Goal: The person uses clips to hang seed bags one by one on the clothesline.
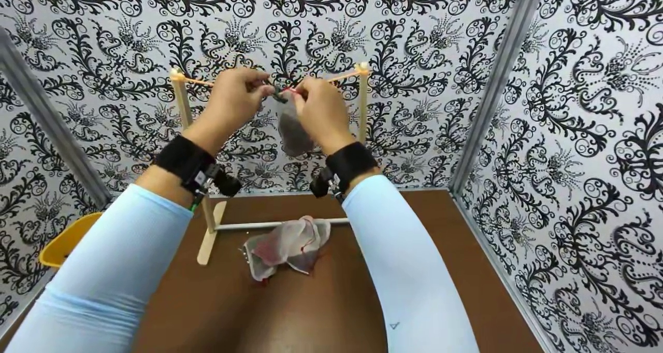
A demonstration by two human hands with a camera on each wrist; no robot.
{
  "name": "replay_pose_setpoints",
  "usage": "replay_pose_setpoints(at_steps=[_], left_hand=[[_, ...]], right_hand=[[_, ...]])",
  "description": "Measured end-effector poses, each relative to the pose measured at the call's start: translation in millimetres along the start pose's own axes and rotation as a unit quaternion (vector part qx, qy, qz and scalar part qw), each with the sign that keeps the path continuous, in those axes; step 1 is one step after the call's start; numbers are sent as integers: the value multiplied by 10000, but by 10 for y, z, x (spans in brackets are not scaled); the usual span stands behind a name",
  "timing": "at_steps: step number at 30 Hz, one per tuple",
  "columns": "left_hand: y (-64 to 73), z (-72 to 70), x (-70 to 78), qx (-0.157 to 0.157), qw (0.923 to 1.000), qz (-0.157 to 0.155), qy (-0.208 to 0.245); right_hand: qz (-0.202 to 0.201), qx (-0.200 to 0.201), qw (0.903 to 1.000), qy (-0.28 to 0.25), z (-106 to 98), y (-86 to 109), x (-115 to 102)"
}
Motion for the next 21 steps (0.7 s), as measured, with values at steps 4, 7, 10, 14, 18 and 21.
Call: replay_pose_setpoints(at_steps=[4, 7, 10, 14, 18, 21], left_hand=[[103, -36, -48, 200, 9996, 170, -45], [218, -74, -124, 362, 9989, 282, -6], [359, -105, -241, 434, 9983, 359, 160], [569, -143, -457, 444, 9977, 328, 382], [784, -182, -745, 455, 9978, 78, 479], [936, -210, -966, 433, 9979, -57, 486]], right_hand=[[-46, -81, 10000, -9, 56, 49, 35], [-98, -162, 9998, -21, 116, 98, 76], [-79, -214, 9997, 24, 176, 168, 121], [21, -286, 9996, 63, 257, 272, 187], [128, -343, 9993, -46, 348, 375, 267], [182, -317, 9993, -117, 400, 434, 335]])
Point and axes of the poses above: each hand's wrist, its own y-axis away from the middle knuckle, its own z-axis out of the palm, x = y × z, the point moved 9 cm from there along -y, towards the middle knuckle, and after that the axes turned 1 degree about -z, right-handed, at the moved point
